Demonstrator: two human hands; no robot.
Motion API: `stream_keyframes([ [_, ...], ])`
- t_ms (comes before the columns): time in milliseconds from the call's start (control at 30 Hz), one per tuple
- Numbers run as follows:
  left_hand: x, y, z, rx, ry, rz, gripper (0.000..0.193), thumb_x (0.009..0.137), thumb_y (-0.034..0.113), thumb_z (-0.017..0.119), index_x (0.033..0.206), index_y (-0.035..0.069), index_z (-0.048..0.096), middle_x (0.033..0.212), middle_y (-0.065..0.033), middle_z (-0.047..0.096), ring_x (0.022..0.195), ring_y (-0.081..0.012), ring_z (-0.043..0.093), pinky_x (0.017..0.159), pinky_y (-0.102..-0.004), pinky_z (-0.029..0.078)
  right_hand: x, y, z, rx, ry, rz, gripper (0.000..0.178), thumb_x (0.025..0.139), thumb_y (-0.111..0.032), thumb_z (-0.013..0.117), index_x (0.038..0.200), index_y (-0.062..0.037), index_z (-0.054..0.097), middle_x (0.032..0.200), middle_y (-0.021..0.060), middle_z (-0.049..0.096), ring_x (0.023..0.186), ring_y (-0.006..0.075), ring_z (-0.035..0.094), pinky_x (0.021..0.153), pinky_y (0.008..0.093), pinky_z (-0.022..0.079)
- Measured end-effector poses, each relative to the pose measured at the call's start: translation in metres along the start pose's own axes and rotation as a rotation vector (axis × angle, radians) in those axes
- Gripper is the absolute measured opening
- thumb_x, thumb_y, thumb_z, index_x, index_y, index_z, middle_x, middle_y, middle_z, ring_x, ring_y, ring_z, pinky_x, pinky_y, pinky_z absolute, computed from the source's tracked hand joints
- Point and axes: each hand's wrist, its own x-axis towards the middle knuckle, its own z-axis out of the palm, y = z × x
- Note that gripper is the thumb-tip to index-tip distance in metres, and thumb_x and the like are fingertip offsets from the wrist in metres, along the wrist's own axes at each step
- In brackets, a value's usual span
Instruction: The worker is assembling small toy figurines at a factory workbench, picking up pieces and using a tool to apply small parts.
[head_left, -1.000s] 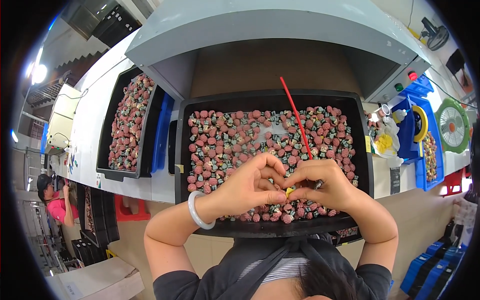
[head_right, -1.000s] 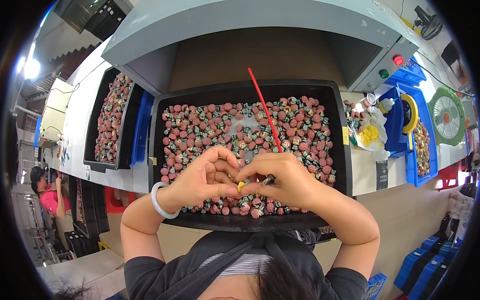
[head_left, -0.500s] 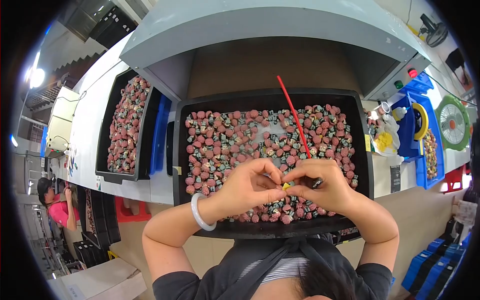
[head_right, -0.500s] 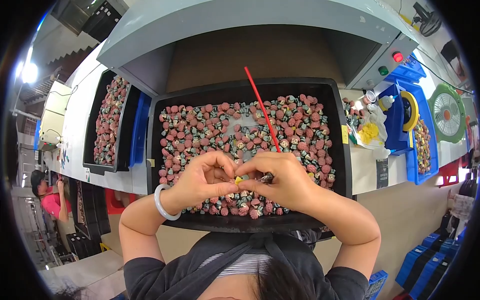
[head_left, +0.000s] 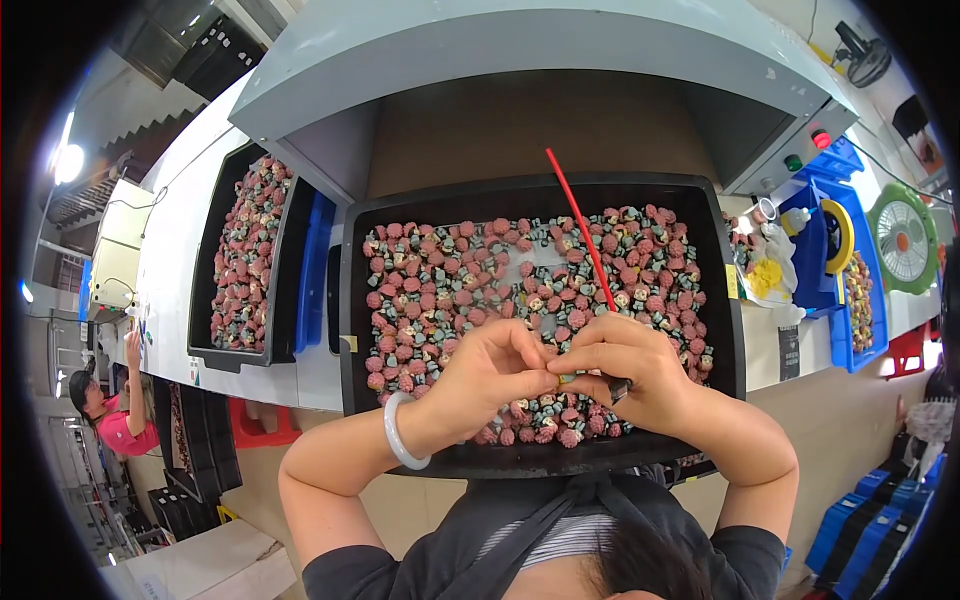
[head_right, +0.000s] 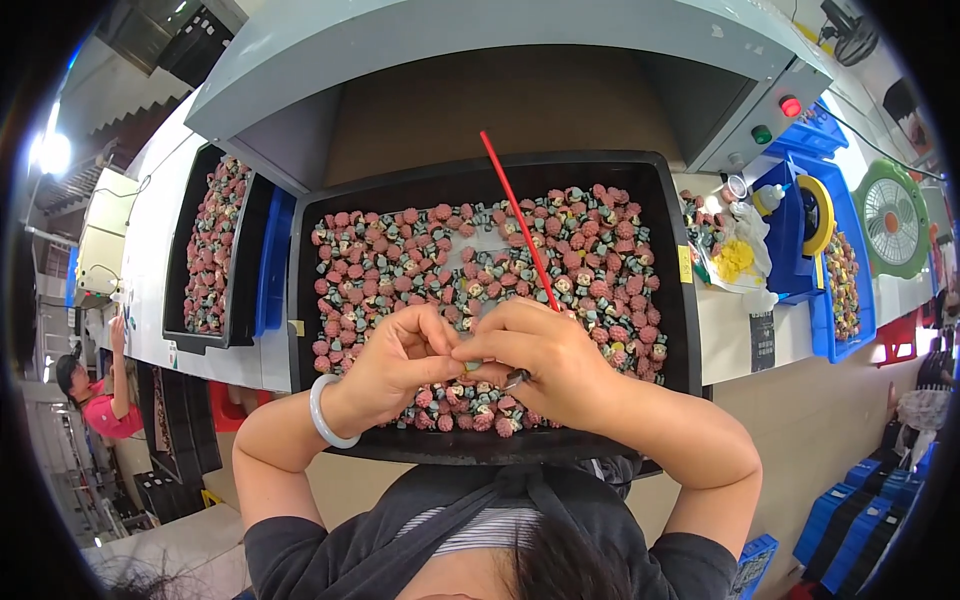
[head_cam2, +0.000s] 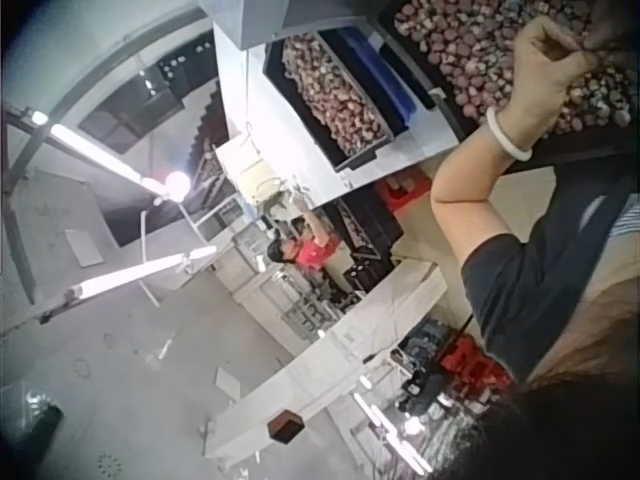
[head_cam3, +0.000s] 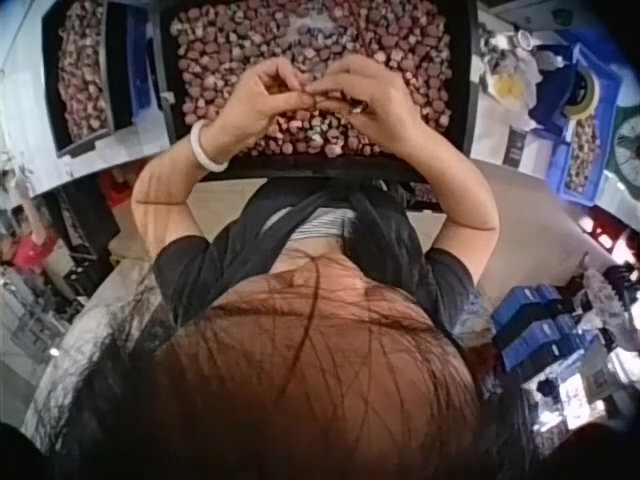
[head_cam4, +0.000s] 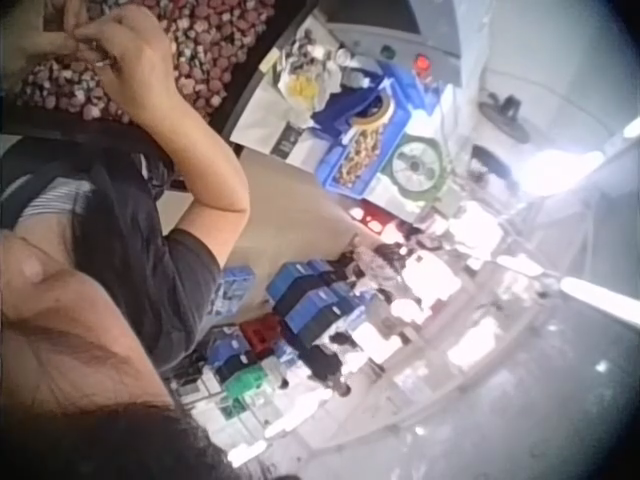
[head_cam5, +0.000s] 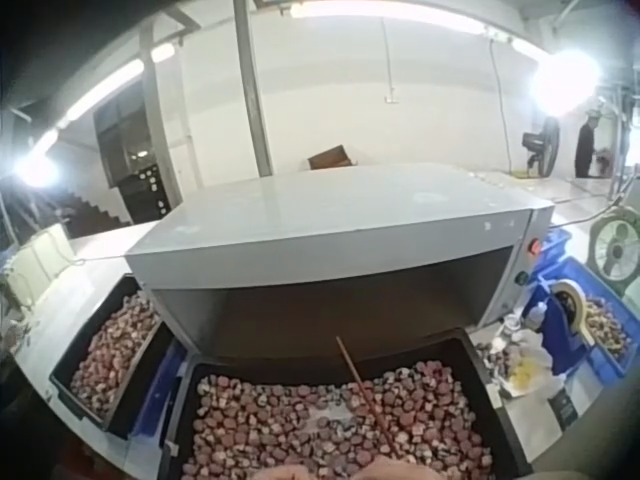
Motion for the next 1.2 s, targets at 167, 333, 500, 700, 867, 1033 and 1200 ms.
stream_keyframes([
  [167,0.001,0.001,-0.003,-0.019,-0.014,-0.057,0.020,0.072,-0.007,0.061,0.072,0.006,0.046,0.085,-0.0073,0.057,0.077,-0.0126,0.057,0.067,-0.0240,0.048,0.001,0.004,-0.004,-0.108,-0.072,-0.099,0.030,0.058,0.002,0.071,0.085,-0.0066,0.063,0.076,0.0064,0.056,0.066,0.0216,0.055,0.056,0.0302,0.043],
  [333,0.002,0.009,-0.001,-0.024,-0.138,-0.156,0.019,0.074,-0.002,0.063,0.079,0.006,0.046,0.087,-0.0066,0.057,0.082,-0.0140,0.058,0.072,-0.0267,0.049,0.004,0.006,-0.010,0.028,-0.110,-0.139,0.027,0.056,-0.003,0.073,0.081,-0.0057,0.062,0.073,0.0057,0.056,0.065,0.0214,0.054,0.057,0.0306,0.042],
  [500,0.001,0.004,0.001,-0.081,-0.093,-0.179,0.020,0.075,-0.001,0.062,0.084,0.007,0.045,0.089,-0.0048,0.056,0.086,-0.0144,0.057,0.074,-0.0274,0.049,0.003,0.001,-0.008,-0.059,-0.061,-0.144,0.033,0.055,-0.005,0.072,0.086,-0.0075,0.062,0.075,0.0052,0.058,0.069,0.0219,0.055,0.060,0.0318,0.043],
  [700,0.004,-0.005,-0.007,-0.056,-0.078,-0.083,0.029,0.072,-0.005,0.061,0.089,0.008,0.041,0.086,-0.0041,0.054,0.083,-0.0148,0.056,0.076,-0.0273,0.047,-0.005,0.007,-0.006,-0.257,-0.066,-0.317,0.023,0.064,-0.009,0.062,0.087,-0.0075,0.055,0.082,0.0058,0.051,0.077,0.0220,0.054,0.058,0.0310,0.047],
  [867,0.002,0.005,0.016,-0.033,-0.076,-0.108,0.029,0.075,0.002,0.060,0.097,0.006,0.041,0.096,-0.0079,0.052,0.084,-0.0181,0.057,0.076,-0.0294,0.047,-0.008,-0.013,-0.024,-0.478,-0.219,-0.258,0.029,0.066,-0.011,0.061,0.094,-0.0080,0.056,0.095,0.0059,0.053,0.074,0.0206,0.053,0.057,0.0306,0.049],
  [1033,0.007,0.010,0.004,-0.017,-0.043,0.025,0.033,0.079,0.017,0.053,0.106,0.002,0.041,0.102,-0.0109,0.051,0.087,-0.0207,0.058,0.078,-0.0320,0.047,-0.045,-0.042,-0.103,-0.671,0.452,-0.151,0.015,0.073,-0.004,0.061,0.088,-0.0055,0.059,0.078,0.0067,0.058,0.078,0.0208,0.058,0.068,0.0267,0.047],
  [1200,0.000,0.030,-0.014,0.090,0.192,0.346,0.024,0.080,0.012,0.053,0.100,0.002,0.046,0.100,-0.0090,0.052,0.081,-0.0178,0.058,0.073,-0.0297,0.047,-0.128,0.005,-0.228,-0.790,1.456,0.430,0.017,0.075,-0.016,0.066,0.084,-0.0013,0.062,0.078,0.0043,0.062,0.069,0.0071,0.055,0.063,0.0209,0.043],
])
